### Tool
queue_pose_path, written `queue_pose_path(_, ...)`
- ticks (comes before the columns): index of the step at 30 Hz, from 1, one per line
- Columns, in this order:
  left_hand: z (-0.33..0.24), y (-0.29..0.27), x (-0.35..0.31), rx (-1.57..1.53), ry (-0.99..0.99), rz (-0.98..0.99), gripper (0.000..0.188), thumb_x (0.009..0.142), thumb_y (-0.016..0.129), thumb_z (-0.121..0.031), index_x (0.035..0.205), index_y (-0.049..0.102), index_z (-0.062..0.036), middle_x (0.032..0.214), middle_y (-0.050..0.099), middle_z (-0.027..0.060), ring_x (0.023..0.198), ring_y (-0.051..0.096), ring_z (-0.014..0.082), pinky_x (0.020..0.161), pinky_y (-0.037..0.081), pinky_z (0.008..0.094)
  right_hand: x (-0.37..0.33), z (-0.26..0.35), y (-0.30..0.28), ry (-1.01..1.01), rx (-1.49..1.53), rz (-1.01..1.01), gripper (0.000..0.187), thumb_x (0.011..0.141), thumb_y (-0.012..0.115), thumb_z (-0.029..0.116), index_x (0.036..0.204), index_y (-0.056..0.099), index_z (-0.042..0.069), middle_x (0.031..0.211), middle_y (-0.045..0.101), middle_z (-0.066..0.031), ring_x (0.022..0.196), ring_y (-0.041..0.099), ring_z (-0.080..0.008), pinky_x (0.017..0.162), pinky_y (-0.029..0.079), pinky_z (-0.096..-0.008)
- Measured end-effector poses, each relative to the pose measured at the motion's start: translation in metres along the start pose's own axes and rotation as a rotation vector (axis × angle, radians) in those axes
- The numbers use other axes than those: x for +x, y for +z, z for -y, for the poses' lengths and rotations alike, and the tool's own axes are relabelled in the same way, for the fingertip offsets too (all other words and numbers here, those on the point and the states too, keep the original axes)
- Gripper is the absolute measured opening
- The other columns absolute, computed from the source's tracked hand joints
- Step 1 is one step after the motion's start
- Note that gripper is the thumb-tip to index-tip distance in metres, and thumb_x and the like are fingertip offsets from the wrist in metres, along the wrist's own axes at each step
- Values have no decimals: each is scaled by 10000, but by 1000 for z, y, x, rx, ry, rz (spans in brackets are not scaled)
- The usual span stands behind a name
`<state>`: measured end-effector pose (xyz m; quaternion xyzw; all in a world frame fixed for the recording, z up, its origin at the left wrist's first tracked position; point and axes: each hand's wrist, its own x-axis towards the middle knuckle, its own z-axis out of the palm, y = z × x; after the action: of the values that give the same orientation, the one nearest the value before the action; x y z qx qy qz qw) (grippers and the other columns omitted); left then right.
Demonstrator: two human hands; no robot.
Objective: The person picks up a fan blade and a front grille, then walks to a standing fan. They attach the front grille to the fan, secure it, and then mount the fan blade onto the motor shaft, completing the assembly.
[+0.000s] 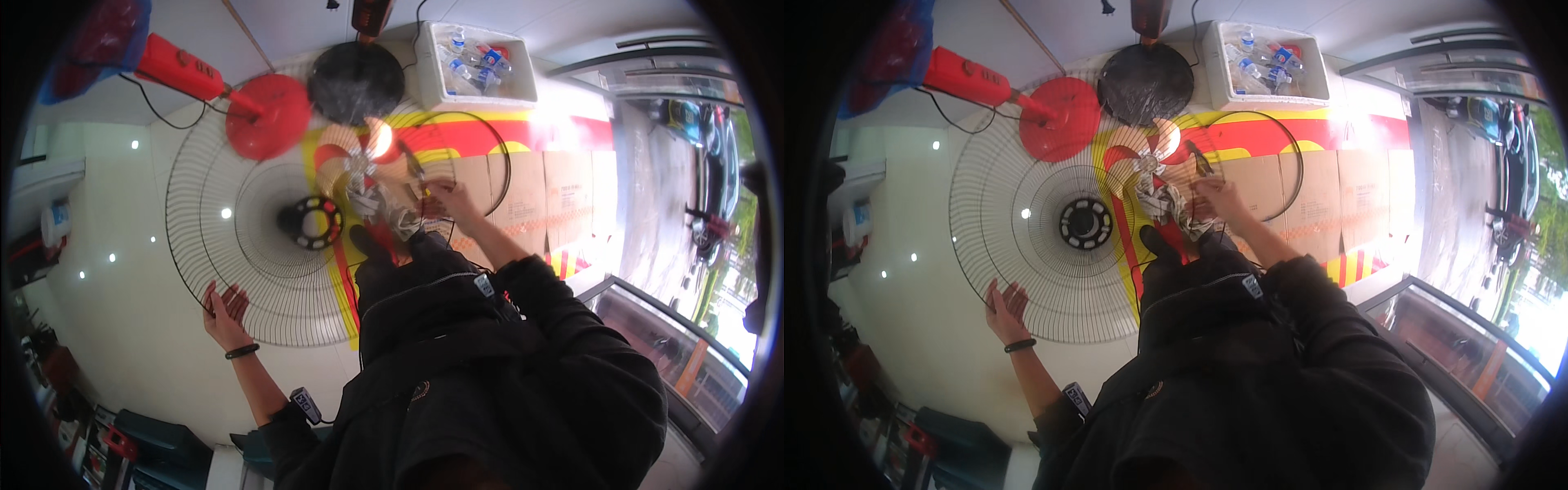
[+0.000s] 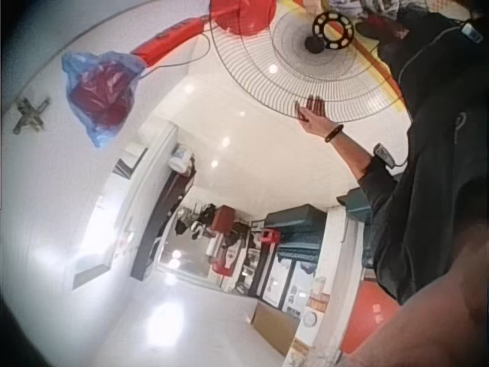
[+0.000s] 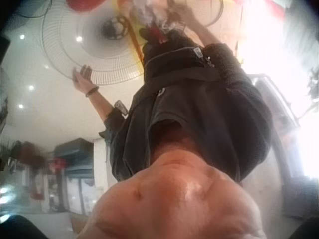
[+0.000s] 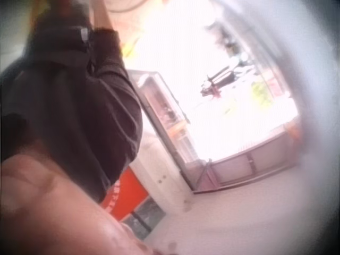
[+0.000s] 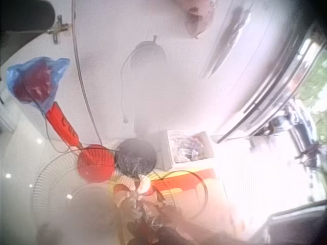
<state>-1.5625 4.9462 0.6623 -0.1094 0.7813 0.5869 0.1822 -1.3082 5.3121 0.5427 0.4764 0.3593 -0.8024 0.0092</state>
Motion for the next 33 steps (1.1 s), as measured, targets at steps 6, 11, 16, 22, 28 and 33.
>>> queue_pose_path(6, -6, 1, 9, 102, -124, -42, 325, 984, 488, -284, 1231, 551, -83, 939, 676, 159, 760, 678, 227, 647, 567, 305, -9, -18, 0, -46, 108, -39, 200, 949, 535, 145, 1084, 546, -2, 832, 658, -147, 706, 695, -249, 646, 595, -336)
queue_pose_path(11, 14, 0, 7, 45, -73, -45, 318, 943, 561, -192, 1233, 528, -66, 903, 677, 145, 686, 661, 200, 589, 557, 281, -14, -8, -27, -135, 68, -77, 217, 942, 548, 192, 1046, 552, 1, 787, 652, -146, 666, 684, -247, 574, 571, -346)
queue_pose_path(16, 57, 38, -38, 402, 206, -128, 570, 854, 655, -245, 1333, 434, -30, 1338, 462, 186, 1220, 455, 276, 997, 388, 363, 11, 20, -80, -140, -120, -33, 181, 892, 533, 147, 990, 535, -5, 724, 648, -210, 603, 671, -309, 518, 574, -400)
queue_pose_path(22, 142, 48, -234, 577, 108, -153, 453, 857, 623, -262, 1244, 560, -34, 1244, 568, 205, 1183, 509, 366, 1028, 387, 409, 25, 5, -100, -119, -395, -149, 174, 914, 440, 168, 974, 485, 10, 737, 625, -208, 570, 643, -284, 445, 508, -331)
queue_pose_path(28, 227, 14, -412, 325, -310, -215, 434, 845, 594, -262, 1199, 597, -11, 1107, 651, 184, 1023, 636, 279, 893, 498, 369, -44, 1, -46, -1086, -1612, -234, 235, 985, 416, 282, 998, 563, 99, 703, 660, -147, 578, 638, -339, 499, 484, -458)
queue_pose_path(33, 259, 7, -501, 1, -272, -357, 449, 869, 593, -346, 1132, 620, 17, 1121, 648, 181, 1093, 595, 303, 941, 463, 373, -192, -33, 4, -1292, -1734, 668, 243, 921, 568, 210, 1158, 567, 154, 848, 693, -118, 729, 662, -332, 655, 513, -436)
